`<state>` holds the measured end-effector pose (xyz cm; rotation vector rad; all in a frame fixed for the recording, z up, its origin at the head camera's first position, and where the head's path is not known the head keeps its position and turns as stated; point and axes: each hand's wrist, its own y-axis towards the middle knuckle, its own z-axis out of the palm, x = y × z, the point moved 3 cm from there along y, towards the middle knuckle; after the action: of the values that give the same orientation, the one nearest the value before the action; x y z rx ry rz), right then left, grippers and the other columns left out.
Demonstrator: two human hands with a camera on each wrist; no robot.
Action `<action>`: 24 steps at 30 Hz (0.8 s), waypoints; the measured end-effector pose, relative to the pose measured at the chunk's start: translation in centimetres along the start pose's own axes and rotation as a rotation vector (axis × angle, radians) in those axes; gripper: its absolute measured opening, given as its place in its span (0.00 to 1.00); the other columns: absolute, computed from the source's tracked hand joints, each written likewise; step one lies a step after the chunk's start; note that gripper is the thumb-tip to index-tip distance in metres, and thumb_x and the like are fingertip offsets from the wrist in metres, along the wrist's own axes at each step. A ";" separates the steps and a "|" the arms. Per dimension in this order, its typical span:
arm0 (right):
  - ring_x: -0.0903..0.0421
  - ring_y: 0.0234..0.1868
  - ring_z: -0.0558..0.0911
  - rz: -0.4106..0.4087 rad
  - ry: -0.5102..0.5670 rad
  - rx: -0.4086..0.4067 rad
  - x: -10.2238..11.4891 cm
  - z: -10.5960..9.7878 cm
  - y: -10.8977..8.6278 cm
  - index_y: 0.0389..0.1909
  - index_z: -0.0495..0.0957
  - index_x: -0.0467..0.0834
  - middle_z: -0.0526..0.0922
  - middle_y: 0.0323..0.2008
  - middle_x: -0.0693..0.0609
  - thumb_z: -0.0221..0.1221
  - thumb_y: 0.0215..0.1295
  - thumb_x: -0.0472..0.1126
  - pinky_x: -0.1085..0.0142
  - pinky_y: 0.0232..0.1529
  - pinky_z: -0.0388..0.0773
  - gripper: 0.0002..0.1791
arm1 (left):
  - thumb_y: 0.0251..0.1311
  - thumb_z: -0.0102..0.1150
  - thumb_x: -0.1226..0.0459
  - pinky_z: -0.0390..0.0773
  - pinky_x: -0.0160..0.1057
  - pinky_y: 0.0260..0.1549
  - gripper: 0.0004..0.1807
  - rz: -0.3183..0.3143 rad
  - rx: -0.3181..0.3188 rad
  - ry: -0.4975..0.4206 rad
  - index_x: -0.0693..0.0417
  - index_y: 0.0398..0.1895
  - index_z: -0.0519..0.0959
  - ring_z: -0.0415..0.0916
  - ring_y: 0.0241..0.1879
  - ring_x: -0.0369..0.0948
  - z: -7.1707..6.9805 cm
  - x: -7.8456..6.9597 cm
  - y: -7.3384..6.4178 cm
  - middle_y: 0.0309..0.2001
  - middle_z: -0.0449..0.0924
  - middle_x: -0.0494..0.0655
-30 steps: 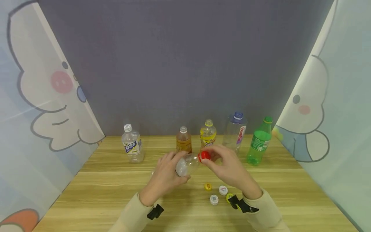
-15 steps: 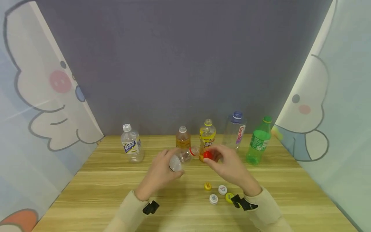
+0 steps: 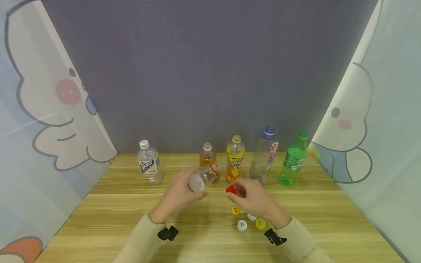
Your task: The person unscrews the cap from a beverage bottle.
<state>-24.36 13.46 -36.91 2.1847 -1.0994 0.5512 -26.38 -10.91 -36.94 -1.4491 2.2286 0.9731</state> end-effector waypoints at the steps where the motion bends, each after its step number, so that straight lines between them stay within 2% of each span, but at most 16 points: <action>1: 0.65 0.23 0.72 0.000 -0.007 0.018 -0.1 0.2 0.0 0.41 0.82 0.45 0.74 0.22 0.63 0.66 0.68 0.45 0.68 0.25 0.74 0.08 | 0.45 0.81 0.55 0.79 0.47 0.41 0.43 0.000 0.004 -0.012 0.47 0.68 0.74 0.76 0.52 0.47 -0.1 0.0 0.0 0.57 0.78 0.47; 4: 0.66 0.22 0.72 -0.010 -0.028 0.062 -0.4 0.7 -0.2 0.42 0.82 0.42 0.74 0.22 0.62 0.66 0.68 0.46 0.68 0.24 0.73 0.11 | 0.46 0.80 0.55 0.79 0.45 0.39 0.43 -0.003 0.009 -0.047 0.48 0.68 0.73 0.76 0.51 0.46 -0.4 0.1 0.2 0.57 0.78 0.47; 11: 0.66 0.24 0.71 0.011 -0.094 0.123 -0.8 1.8 -0.4 0.42 0.81 0.42 0.74 0.24 0.62 0.68 0.65 0.49 0.69 0.25 0.72 0.15 | 0.49 0.79 0.53 0.79 0.44 0.39 0.44 -0.052 -0.008 -0.139 0.50 0.71 0.70 0.75 0.53 0.48 -0.8 0.5 0.7 0.65 0.73 0.51; 16: 0.66 0.22 0.71 0.039 -0.099 0.182 -1.1 2.8 -0.7 0.42 0.78 0.43 0.74 0.23 0.61 0.69 0.64 0.45 0.69 0.24 0.72 0.13 | 0.50 0.78 0.54 0.80 0.43 0.39 0.44 -0.069 -0.042 -0.219 0.49 0.72 0.69 0.77 0.49 0.49 -1.2 0.7 1.0 0.62 0.74 0.52; 21: 0.67 0.19 0.69 0.035 -0.130 0.241 -1.2 3.8 -1.0 0.36 0.77 0.46 0.72 0.21 0.62 0.69 0.64 0.44 0.70 0.20 0.69 0.10 | 0.52 0.78 0.53 0.82 0.45 0.38 0.45 -0.077 -0.083 -0.239 0.49 0.73 0.67 0.79 0.47 0.49 -1.5 1.2 1.4 0.59 0.76 0.52; 24: 0.67 0.19 0.68 0.021 -0.191 0.269 -1.1 4.4 -1.1 0.32 0.75 0.49 0.71 0.22 0.64 0.70 0.64 0.46 0.70 0.21 0.69 0.12 | 0.53 0.77 0.52 0.82 0.45 0.37 0.45 -0.088 -0.096 -0.254 0.48 0.73 0.66 0.80 0.46 0.49 -1.6 1.5 1.6 0.59 0.76 0.52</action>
<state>-23.69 11.55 -41.18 2.5035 -1.2065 0.5338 -28.34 -12.61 -36.06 -1.3643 1.9462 1.1764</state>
